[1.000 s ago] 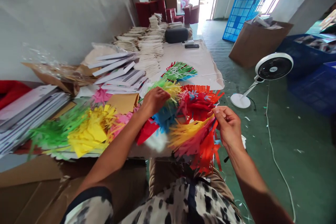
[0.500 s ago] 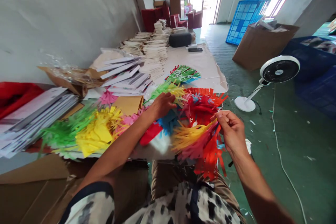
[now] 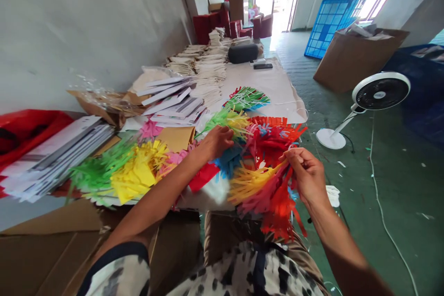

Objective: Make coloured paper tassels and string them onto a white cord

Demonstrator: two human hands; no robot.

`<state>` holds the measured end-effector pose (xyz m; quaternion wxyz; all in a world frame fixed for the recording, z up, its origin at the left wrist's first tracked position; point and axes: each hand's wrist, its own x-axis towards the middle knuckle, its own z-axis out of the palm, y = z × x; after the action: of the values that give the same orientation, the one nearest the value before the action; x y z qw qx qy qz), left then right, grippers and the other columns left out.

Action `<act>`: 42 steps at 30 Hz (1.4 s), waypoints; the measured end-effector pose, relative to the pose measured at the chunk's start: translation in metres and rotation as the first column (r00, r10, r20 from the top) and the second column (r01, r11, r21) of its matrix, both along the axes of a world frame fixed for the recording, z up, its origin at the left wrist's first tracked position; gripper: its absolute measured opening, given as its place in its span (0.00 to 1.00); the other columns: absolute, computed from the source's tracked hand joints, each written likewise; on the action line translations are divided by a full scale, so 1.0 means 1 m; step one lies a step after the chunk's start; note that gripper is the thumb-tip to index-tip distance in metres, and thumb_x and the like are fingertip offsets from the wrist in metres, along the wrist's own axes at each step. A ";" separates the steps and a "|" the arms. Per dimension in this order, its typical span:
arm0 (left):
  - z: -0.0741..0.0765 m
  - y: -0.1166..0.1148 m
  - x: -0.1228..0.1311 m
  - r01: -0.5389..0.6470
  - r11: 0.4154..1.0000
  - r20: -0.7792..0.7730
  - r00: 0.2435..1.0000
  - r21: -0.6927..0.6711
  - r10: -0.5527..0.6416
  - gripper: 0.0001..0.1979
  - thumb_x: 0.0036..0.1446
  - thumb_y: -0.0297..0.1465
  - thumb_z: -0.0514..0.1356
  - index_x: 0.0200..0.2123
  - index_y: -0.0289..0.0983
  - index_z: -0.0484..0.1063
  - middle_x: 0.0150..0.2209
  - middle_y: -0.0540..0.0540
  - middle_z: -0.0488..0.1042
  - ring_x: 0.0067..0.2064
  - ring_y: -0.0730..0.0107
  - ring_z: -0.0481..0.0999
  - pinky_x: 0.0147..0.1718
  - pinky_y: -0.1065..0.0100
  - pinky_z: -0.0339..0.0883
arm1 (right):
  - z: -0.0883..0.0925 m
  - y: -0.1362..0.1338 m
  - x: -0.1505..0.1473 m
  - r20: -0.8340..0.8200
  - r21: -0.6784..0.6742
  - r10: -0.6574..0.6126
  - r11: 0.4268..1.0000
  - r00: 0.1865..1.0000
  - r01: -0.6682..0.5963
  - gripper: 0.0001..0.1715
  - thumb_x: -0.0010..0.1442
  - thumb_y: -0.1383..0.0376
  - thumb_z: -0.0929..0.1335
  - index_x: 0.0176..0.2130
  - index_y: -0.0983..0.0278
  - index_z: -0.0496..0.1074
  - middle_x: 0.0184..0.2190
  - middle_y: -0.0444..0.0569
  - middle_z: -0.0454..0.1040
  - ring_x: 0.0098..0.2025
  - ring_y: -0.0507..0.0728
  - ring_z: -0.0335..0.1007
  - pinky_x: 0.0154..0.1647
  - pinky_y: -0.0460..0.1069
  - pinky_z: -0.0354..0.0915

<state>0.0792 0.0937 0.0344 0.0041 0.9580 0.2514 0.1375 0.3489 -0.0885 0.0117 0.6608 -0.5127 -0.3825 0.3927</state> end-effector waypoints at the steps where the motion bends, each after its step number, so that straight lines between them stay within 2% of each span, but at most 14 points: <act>1: -0.003 0.001 0.003 -0.013 1.000 0.018 1.000 0.001 0.013 0.12 0.61 0.26 0.61 0.25 0.40 0.79 0.36 0.41 0.77 0.44 0.55 0.75 0.47 0.54 0.68 | 0.001 -0.001 0.000 0.006 -0.001 0.001 1.000 1.000 -0.001 0.18 0.62 0.49 0.76 0.37 0.61 0.78 0.24 0.41 0.73 0.20 0.48 0.49 0.19 0.46 0.45; 3: 0.002 0.004 0.005 -0.053 0.999 0.074 0.996 0.008 0.052 0.12 0.62 0.26 0.62 0.26 0.40 0.79 0.36 0.41 0.78 0.44 0.55 0.76 0.47 0.54 0.68 | 0.003 -0.002 0.002 0.028 -0.011 -0.004 1.000 1.000 0.005 0.19 0.63 0.48 0.75 0.37 0.61 0.78 0.23 0.40 0.71 0.19 0.47 0.46 0.18 0.46 0.43; 6: 0.029 0.004 0.006 -0.133 0.991 0.249 0.960 0.015 0.125 0.06 0.63 0.32 0.65 0.35 0.41 0.84 0.42 0.41 0.80 0.46 0.57 0.77 0.48 0.55 0.70 | 0.005 -0.001 0.004 0.072 0.028 -0.030 0.999 0.997 0.028 0.18 0.63 0.49 0.75 0.36 0.61 0.78 0.25 0.41 0.73 0.21 0.49 0.53 0.21 0.46 0.49; 8: 0.049 -0.004 0.014 -0.144 0.983 0.473 0.863 -0.109 0.179 0.08 0.63 0.37 0.68 0.40 0.41 0.85 0.45 0.42 0.82 0.45 0.61 0.78 0.44 0.60 0.71 | 0.007 0.001 0.003 0.096 0.074 -0.041 0.997 0.995 0.034 0.17 0.64 0.50 0.75 0.37 0.61 0.79 0.28 0.43 0.76 0.25 0.50 0.61 0.25 0.46 0.57; 10: 0.060 -0.016 0.031 -0.047 0.941 0.637 0.725 -0.334 0.262 0.11 0.58 0.40 0.71 0.39 0.40 0.85 0.42 0.43 0.83 0.40 0.65 0.79 0.36 0.66 0.70 | 0.012 0.005 -0.002 0.102 0.094 -0.037 0.995 0.994 0.028 0.15 0.65 0.51 0.74 0.39 0.60 0.79 0.31 0.45 0.79 0.26 0.52 0.64 0.27 0.47 0.60; 12: 0.057 -0.032 0.055 0.078 0.845 0.660 0.664 -0.529 0.352 0.12 0.53 0.40 0.74 0.37 0.39 0.86 0.37 0.45 0.84 0.34 0.69 0.78 0.29 0.69 0.66 | 0.018 0.009 -0.007 0.091 0.092 -0.034 0.995 0.995 0.026 0.14 0.64 0.51 0.74 0.39 0.59 0.79 0.31 0.45 0.79 0.24 0.51 0.62 0.24 0.47 0.58; 14: 0.045 -0.047 0.079 0.177 0.746 0.649 0.644 -0.642 0.406 0.12 0.50 0.38 0.76 0.36 0.39 0.87 0.34 0.46 0.84 0.31 0.71 0.78 0.28 0.70 0.65 | 0.026 0.013 -0.012 0.101 0.101 -0.060 0.994 0.993 0.050 0.14 0.64 0.51 0.74 0.38 0.59 0.79 0.28 0.44 0.77 0.22 0.51 0.60 0.23 0.48 0.56; 19: 0.015 -0.065 0.113 0.381 0.500 0.615 0.626 -0.778 0.479 0.15 0.44 0.39 0.79 0.33 0.37 0.86 0.30 0.46 0.84 0.30 0.70 0.79 0.31 0.69 0.71 | 0.031 0.018 -0.008 0.180 0.103 -0.088 0.992 0.980 0.070 0.14 0.63 0.52 0.74 0.37 0.60 0.80 0.24 0.41 0.72 0.23 0.50 0.58 0.25 0.47 0.55; 22: 0.009 -0.064 0.114 0.399 0.420 0.570 0.678 -0.815 0.463 0.17 0.43 0.40 0.79 0.33 0.36 0.86 0.29 0.46 0.84 0.28 0.70 0.79 0.29 0.70 0.71 | 0.027 0.015 -0.001 0.175 0.067 -0.040 0.997 0.984 0.029 0.15 0.61 0.53 0.75 0.40 0.60 0.80 0.25 0.41 0.73 0.24 0.50 0.60 0.25 0.46 0.56; 29: 0.000 -0.059 0.107 0.396 0.326 0.506 0.756 -0.859 0.416 0.19 0.43 0.42 0.79 0.34 0.35 0.86 0.30 0.44 0.85 0.30 0.68 0.82 0.31 0.70 0.73 | 0.019 0.014 0.004 0.272 0.013 0.110 0.993 0.956 -0.118 0.13 0.62 0.55 0.74 0.35 0.62 0.79 0.26 0.42 0.73 0.27 0.50 0.62 0.29 0.47 0.56; 35: -0.005 -0.064 0.104 0.386 0.320 0.496 0.751 -0.865 0.436 0.19 0.45 0.41 0.79 0.34 0.33 0.86 0.32 0.42 0.85 0.32 0.66 0.83 0.34 0.69 0.74 | 0.016 0.017 0.004 0.295 -0.019 0.140 0.990 0.945 -0.141 0.18 0.62 0.50 0.73 0.33 0.63 0.75 0.25 0.41 0.70 0.27 0.50 0.60 0.29 0.47 0.56; 37: -0.005 -0.066 0.103 0.375 0.332 0.496 0.734 -0.865 0.463 0.20 0.45 0.43 0.78 0.35 0.33 0.86 0.32 0.42 0.85 0.33 0.64 0.83 0.35 0.68 0.74 | 0.015 0.018 0.004 0.318 -0.032 0.130 0.991 0.939 -0.127 0.19 0.62 0.50 0.73 0.34 0.63 0.76 0.25 0.41 0.70 0.26 0.51 0.60 0.29 0.47 0.55; 41: -0.008 -0.069 0.102 0.331 0.411 0.514 0.696 -0.850 0.501 0.19 0.49 0.45 0.76 0.34 0.34 0.84 0.32 0.43 0.84 0.32 0.67 0.81 0.33 0.69 0.72 | 0.011 0.019 0.005 0.318 -0.066 0.129 0.991 0.939 -0.114 0.19 0.62 0.49 0.73 0.36 0.63 0.77 0.25 0.42 0.71 0.26 0.52 0.60 0.28 0.47 0.55; 42: -0.009 -0.070 0.102 0.332 0.409 0.512 0.702 -0.850 0.494 0.19 0.50 0.45 0.76 0.35 0.34 0.84 0.32 0.43 0.84 0.32 0.67 0.81 0.33 0.70 0.72 | 0.010 0.019 0.005 0.318 -0.068 0.131 0.991 0.939 -0.115 0.19 0.62 0.49 0.73 0.36 0.63 0.77 0.26 0.43 0.72 0.27 0.52 0.61 0.28 0.47 0.55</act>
<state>0.1809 0.0236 0.0259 0.6096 0.6477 0.3129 0.3331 0.3541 -0.0697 0.0213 0.5512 -0.5610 -0.5064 0.3536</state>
